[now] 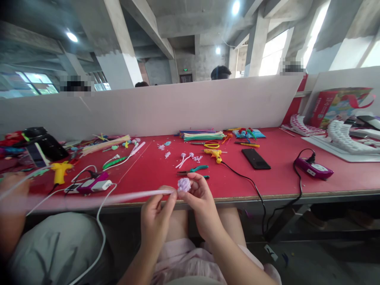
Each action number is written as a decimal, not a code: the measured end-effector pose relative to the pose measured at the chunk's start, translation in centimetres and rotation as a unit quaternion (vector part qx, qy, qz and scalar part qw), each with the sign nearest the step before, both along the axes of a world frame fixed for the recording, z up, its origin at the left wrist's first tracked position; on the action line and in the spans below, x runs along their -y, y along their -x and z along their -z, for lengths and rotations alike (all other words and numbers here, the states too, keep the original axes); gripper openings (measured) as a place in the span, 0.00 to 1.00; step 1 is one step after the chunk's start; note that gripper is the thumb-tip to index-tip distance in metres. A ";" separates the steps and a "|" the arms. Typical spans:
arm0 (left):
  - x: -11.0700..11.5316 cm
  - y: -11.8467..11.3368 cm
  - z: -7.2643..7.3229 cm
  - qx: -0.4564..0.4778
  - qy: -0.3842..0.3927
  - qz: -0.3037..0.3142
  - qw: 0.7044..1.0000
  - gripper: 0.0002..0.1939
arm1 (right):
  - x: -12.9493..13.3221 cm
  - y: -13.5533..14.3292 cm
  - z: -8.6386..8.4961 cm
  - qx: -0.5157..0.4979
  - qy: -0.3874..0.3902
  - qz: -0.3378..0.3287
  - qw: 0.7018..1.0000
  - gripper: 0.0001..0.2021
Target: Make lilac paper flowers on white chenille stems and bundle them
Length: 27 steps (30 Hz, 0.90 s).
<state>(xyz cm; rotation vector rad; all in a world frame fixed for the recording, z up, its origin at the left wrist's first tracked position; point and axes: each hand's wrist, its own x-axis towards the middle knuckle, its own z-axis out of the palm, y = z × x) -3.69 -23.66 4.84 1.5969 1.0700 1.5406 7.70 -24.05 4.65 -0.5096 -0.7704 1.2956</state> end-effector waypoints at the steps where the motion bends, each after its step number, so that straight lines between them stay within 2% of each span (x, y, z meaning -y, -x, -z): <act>1: -0.1 0.2 0.2 -0.076 -0.100 -0.034 0.992 0.02 | 0.0 0.2 0.0 0.004 0.003 0.019 1.000 0.20; 3: -0.5 0.5 0.4 -0.197 -0.266 -0.078 0.941 0.07 | 0.1 0.5 -0.1 0.009 0.007 0.050 0.999 0.21; 4: -0.6 0.6 0.4 -0.232 -0.321 -0.094 0.913 0.09 | 0.2 0.6 -0.1 0.010 0.009 0.060 0.998 0.22; 6: -0.8 0.7 0.4 -0.269 -0.383 -0.111 0.877 0.12 | 0.3 0.6 -0.2 0.007 0.013 0.069 0.998 0.22; 8: -0.8 0.7 0.3 -0.276 -0.411 -0.111 0.862 0.13 | 0.4 0.6 -0.2 0.003 0.015 0.065 0.998 0.22; 10: -0.6 0.5 0.3 -0.254 -0.406 -0.099 0.872 0.12 | 0.5 0.5 -0.3 0.001 0.013 0.064 0.998 0.22; 12: -0.2 0.3 0.2 -0.194 -0.331 -0.066 0.921 0.08 | 0.7 0.4 -0.5 0.004 0.008 0.068 0.998 0.23; 14: 0.2 0.0 0.0 -0.094 -0.163 -0.015 0.982 0.04 | 1.0 0.4 -0.8 0.013 -0.002 0.070 0.997 0.23; 15: 0.3 -0.1 -0.1 -0.031 -0.064 0.016 0.997 0.05 | 1.1 0.4 -0.9 0.017 -0.007 0.070 0.997 0.23; 17: 0.5 -0.2 -0.5 0.086 0.095 0.088 0.988 0.09 | 1.2 0.3 -1.1 0.026 -0.017 0.069 0.997 0.23; 19: 0.4 -0.3 -1.0 0.159 0.177 0.148 0.960 0.12 | 1.3 0.3 -1.2 0.034 -0.024 0.064 0.997 0.23; 21: 0.3 -0.4 -1.4 0.184 0.216 0.178 0.942 0.13 | 1.3 0.3 -1.2 0.036 -0.028 0.056 0.997 0.23; 27: 0.3 -1.0 -1.5 0.205 0.257 0.185 0.926 0.13 | 1.1 0.2 -1.0 0.008 -0.038 0.034 0.999 0.22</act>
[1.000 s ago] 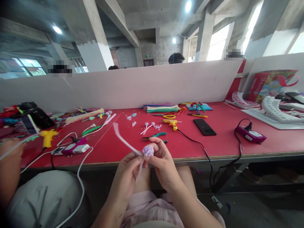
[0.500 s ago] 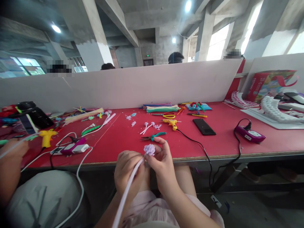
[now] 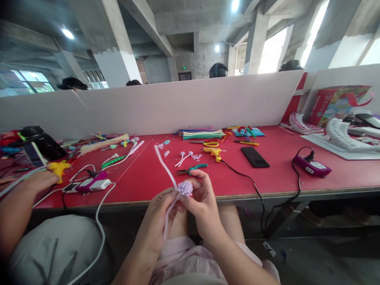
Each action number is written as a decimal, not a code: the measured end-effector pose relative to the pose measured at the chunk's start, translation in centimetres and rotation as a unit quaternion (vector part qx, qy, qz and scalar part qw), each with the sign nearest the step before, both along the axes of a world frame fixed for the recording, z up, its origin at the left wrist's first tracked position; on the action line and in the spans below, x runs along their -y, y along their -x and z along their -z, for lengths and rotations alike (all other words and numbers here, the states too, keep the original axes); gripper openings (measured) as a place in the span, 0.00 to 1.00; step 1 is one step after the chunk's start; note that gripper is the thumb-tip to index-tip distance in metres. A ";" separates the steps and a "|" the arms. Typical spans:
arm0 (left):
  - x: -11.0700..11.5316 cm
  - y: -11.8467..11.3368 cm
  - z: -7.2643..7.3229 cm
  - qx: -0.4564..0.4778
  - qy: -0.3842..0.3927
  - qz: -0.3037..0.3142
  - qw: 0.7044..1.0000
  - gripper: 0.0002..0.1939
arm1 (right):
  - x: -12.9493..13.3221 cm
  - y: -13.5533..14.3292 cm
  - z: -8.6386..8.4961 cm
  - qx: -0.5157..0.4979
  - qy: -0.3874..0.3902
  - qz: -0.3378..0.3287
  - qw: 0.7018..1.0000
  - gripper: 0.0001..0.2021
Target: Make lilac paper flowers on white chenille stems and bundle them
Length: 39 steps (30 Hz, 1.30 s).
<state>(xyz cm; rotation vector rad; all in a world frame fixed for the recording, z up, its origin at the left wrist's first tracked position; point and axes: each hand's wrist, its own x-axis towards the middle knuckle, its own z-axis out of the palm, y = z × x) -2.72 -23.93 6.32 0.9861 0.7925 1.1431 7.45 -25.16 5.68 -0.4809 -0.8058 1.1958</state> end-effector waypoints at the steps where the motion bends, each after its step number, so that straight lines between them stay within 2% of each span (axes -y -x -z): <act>1: 0.0 -0.1 0.1 0.000 -0.003 0.001 1.000 0.13 | -0.1 0.0 0.0 0.001 -0.004 -0.003 1.000 0.22; 3: 0.1 0.0 0.5 -0.024 -0.033 -0.017 0.999 0.14 | -0.3 -0.1 0.1 0.009 -0.006 -0.003 1.000 0.21; 5: -0.1 0.4 0.9 -0.095 -0.094 -0.069 0.989 0.13 | -0.6 -0.1 0.3 0.020 0.007 0.001 1.000 0.20; 7: -0.4 0.9 1.4 -0.208 -0.196 -0.150 0.946 0.09 | -1.0 0.0 0.6 0.028 0.029 0.006 0.999 0.19; 8: -0.6 1.2 1.7 -0.271 -0.267 -0.199 0.903 0.06 | -1.2 0.0 0.7 0.030 0.040 0.006 0.999 0.19; 9: -0.9 1.5 1.8 -0.321 -0.353 -0.241 0.845 0.04 | -1.4 0.0 0.9 0.030 0.050 0.008 0.998 0.19; 11: -1.4 2.0 2.0 -0.391 -0.496 -0.279 0.723 0.04 | -1.6 0.1 1.1 0.028 0.065 0.014 0.997 0.20; 12: -1.6 2.1 2.0 -0.413 -0.544 -0.278 0.675 0.05 | -1.6 0.1 1.2 0.025 0.069 0.016 0.997 0.20; 13: -1.7 2.2 2.0 -0.428 -0.578 -0.273 0.639 0.06 | -1.6 0.1 1.2 0.020 0.070 0.019 0.997 0.21; 14: -1.9 2.2 2.1 -0.436 -0.601 -0.266 0.615 0.07 | -1.6 0.0 1.2 0.016 0.069 0.020 0.997 0.21; 16: -2.1 2.1 2.1 -0.440 -0.622 -0.254 0.596 0.10 | -1.6 -0.1 1.1 0.010 0.068 0.020 0.997 0.21; 19: -2.2 2.0 2.3 -0.433 -0.635 -0.248 0.590 0.10 | -1.6 -0.3 1.1 0.016 0.069 0.023 0.997 0.20; 22: -2.1 1.8 2.3 -0.418 -0.628 -0.241 0.611 0.10 | -1.7 -0.4 1.2 0.024 0.061 0.025 0.998 0.20; 24: -1.7 1.6 2.2 -0.402 -0.597 -0.231 0.655 0.08 | -1.7 -0.4 1.2 0.022 0.055 0.031 0.998 0.21; 26: -1.1 1.2 2.0 -0.366 -0.526 -0.221 0.735 0.06 | -1.5 -0.2 1.1 0.011 0.048 0.048 0.998 0.22; 29: -0.3 0.5 1.8 -0.262 -0.324 -0.172 0.893 0.05 | -1.1 0.1 0.9 -0.006 0.033 0.084 0.996 0.23; 31: -0.1 0.2 1.7 -0.179 -0.180 -0.132 0.958 0.08 | -0.9 0.2 0.8 -0.008 0.020 0.095 0.995 0.22; 34: -0.1 0.1 1.2 -0.057 -0.052 -0.083 0.994 0.07 | -0.7 0.3 0.8 -0.002 0.010 0.090 0.996 0.22; 36: -0.2 0.1 0.9 -0.001 -0.017 -0.035 0.999 0.08 | -0.6 0.2 0.8 -0.002 0.012 0.075 0.997 0.21; 39: -0.4 0.3 0.4 0.034 0.007 0.028 0.999 0.11 | -0.6 0.1 0.9 -0.017 0.013 0.045 0.999 0.21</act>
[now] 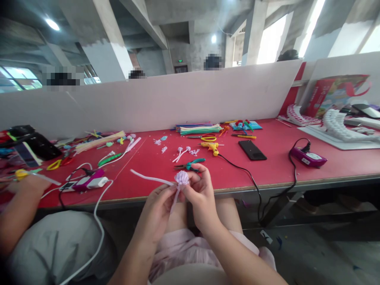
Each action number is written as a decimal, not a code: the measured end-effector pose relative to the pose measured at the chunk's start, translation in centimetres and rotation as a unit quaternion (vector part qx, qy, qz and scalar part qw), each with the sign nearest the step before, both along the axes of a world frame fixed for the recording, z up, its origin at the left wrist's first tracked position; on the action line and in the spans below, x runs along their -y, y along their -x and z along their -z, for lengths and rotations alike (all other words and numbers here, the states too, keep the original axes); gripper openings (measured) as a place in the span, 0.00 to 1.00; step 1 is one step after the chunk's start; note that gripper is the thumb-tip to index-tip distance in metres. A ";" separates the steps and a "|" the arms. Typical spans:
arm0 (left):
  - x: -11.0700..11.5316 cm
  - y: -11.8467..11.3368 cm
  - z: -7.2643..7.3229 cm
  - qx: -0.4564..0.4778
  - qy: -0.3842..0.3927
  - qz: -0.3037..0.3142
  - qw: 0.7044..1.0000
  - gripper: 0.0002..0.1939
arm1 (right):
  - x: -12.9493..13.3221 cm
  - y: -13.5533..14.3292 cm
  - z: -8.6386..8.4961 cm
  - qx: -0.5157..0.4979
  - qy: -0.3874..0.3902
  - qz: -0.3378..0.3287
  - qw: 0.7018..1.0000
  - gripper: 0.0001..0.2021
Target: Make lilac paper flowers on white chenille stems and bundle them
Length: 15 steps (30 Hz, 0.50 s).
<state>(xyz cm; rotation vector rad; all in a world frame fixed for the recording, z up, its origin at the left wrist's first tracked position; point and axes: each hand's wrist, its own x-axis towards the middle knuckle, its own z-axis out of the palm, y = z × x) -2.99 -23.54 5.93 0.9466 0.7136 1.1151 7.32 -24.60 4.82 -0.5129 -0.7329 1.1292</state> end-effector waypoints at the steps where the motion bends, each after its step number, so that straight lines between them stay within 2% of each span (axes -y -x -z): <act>1: 0.0 0.0 -0.1 0.006 0.003 0.014 1.000 0.13 | 0.0 0.0 0.0 -0.004 -0.001 -0.012 1.000 0.21; 5: -0.4 -0.1 0.2 0.008 -0.010 0.021 1.000 0.16 | -0.4 -0.2 -0.1 0.005 0.001 -0.063 0.998 0.19; 7: -0.6 -0.1 0.5 -0.008 -0.032 -0.008 0.999 0.15 | -0.9 -0.7 -0.2 0.014 -0.006 -0.088 0.996 0.19; 10: -1.0 0.0 0.6 -0.068 -0.080 -0.082 0.991 0.11 | -2.0 -1.9 -0.7 0.060 -0.021 -0.125 0.990 0.19; 13: -0.9 0.0 0.2 -0.169 -0.156 -0.193 0.954 0.11 | -2.9 -3.3 -1.3 0.129 -0.016 -0.126 0.983 0.19; 15: -0.8 -0.1 -0.1 -0.279 -0.224 -0.257 0.898 0.09 | -3.2 -3.9 -1.8 0.165 -0.007 -0.102 0.981 0.20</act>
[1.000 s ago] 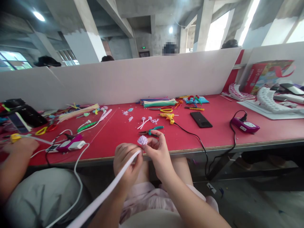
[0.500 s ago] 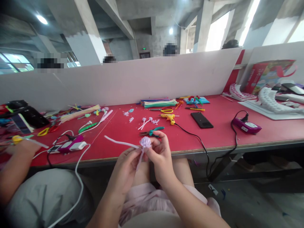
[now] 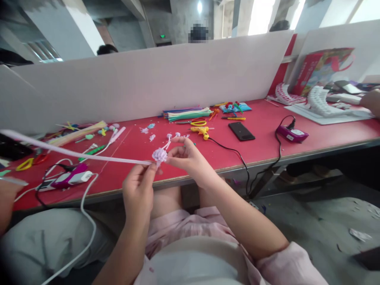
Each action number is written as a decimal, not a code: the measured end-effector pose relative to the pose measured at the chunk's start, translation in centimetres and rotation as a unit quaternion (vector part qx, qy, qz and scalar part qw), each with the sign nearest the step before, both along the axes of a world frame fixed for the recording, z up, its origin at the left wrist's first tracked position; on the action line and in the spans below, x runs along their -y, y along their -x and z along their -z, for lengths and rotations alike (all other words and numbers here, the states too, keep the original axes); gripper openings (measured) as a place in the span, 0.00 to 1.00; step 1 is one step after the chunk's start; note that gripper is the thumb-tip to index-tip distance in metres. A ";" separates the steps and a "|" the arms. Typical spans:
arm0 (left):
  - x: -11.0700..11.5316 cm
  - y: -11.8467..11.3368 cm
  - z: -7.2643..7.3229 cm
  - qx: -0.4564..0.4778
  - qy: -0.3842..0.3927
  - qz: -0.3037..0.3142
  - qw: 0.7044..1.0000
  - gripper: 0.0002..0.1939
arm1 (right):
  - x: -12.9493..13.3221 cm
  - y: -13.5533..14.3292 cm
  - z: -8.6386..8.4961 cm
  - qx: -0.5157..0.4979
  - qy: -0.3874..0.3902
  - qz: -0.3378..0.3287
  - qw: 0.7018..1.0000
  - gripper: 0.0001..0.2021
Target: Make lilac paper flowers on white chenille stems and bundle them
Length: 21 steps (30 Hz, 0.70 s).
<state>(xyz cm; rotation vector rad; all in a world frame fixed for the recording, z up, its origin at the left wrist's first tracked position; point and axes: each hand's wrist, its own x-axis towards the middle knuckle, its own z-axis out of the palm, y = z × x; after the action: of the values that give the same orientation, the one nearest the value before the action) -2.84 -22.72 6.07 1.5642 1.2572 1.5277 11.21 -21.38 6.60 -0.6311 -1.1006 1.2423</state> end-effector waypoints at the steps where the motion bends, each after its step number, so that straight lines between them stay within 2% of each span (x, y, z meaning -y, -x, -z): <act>1: 0.0 -0.1 -0.1 -0.056 -0.038 -0.027 0.997 0.08 | 0.0 -0.2 -0.2 0.007 -0.001 0.014 1.000 0.21; 3: 0.0 -0.1 -0.1 -0.144 -0.114 -0.055 0.982 0.07 | 0.0 -0.2 -0.5 0.012 -0.004 0.026 1.000 0.23; 5: -0.2 -0.2 0.1 -0.176 -0.157 -0.056 0.970 0.06 | 0.2 -0.2 -0.8 0.011 -0.006 0.017 1.000 0.25; 10: -0.5 -0.2 0.6 -0.138 -0.097 0.020 0.986 0.07 | 0.4 -0.2 -0.5 0.013 -0.005 0.006 1.000 0.25; 14: -0.4 -0.1 1.0 -0.181 -0.149 0.023 0.972 0.06 | 0.6 0.4 0.2 -0.021 -0.002 0.039 0.999 0.25; 17: -0.3 0.2 1.5 -0.138 -0.084 0.058 0.985 0.07 | 1.1 1.2 0.6 -0.054 0.014 0.055 0.997 0.25; 21: -0.4 0.5 2.6 -0.024 0.012 0.050 0.998 0.08 | 1.8 2.5 1.4 -0.052 0.014 0.074 0.996 0.23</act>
<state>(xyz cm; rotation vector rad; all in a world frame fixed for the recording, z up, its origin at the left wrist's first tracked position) -3.38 -22.28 3.50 1.6315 1.2001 1.4149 8.68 -23.23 5.25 -0.6505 -0.9346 1.1504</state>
